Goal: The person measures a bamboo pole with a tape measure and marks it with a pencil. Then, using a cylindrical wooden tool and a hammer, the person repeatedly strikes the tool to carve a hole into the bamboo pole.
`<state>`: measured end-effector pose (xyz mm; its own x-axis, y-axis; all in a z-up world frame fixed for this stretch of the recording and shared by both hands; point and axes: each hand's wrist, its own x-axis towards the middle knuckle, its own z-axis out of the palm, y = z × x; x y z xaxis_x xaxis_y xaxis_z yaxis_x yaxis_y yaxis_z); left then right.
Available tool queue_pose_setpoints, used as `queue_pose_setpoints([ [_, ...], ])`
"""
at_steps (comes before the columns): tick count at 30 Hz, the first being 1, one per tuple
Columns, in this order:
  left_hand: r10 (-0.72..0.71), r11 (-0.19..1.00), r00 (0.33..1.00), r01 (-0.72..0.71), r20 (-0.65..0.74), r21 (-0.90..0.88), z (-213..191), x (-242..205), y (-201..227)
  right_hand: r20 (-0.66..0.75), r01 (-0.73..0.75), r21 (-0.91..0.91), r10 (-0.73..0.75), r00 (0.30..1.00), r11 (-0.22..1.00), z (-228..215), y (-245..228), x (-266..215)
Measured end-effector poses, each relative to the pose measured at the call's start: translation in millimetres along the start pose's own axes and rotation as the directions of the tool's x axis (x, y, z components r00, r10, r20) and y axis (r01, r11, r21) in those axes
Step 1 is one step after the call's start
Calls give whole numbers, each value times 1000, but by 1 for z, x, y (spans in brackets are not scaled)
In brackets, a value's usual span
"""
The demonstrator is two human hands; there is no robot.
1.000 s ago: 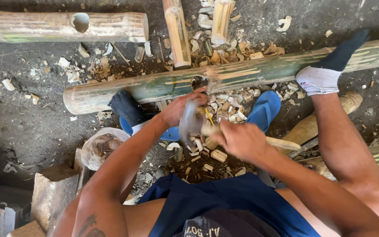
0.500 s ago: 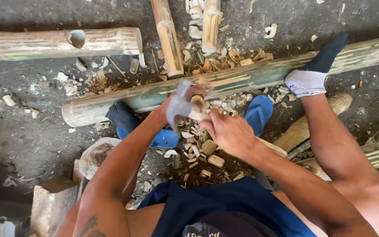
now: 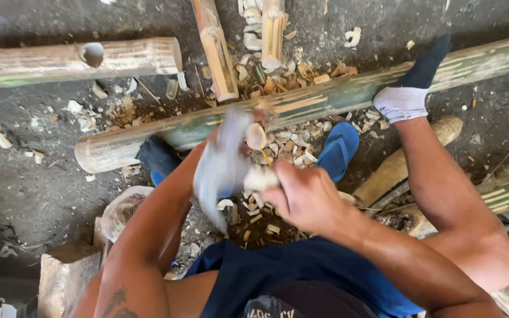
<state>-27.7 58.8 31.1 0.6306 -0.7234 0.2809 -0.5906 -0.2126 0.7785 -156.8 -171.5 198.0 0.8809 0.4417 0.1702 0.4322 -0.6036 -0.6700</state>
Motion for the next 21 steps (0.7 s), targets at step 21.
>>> queue_pose_setpoints([
  [21, -289, 954, 953, 294, 87, -64, -6, 19, -3, -7, -121, -176, 122, 993, 977, -10, 35, 33],
])
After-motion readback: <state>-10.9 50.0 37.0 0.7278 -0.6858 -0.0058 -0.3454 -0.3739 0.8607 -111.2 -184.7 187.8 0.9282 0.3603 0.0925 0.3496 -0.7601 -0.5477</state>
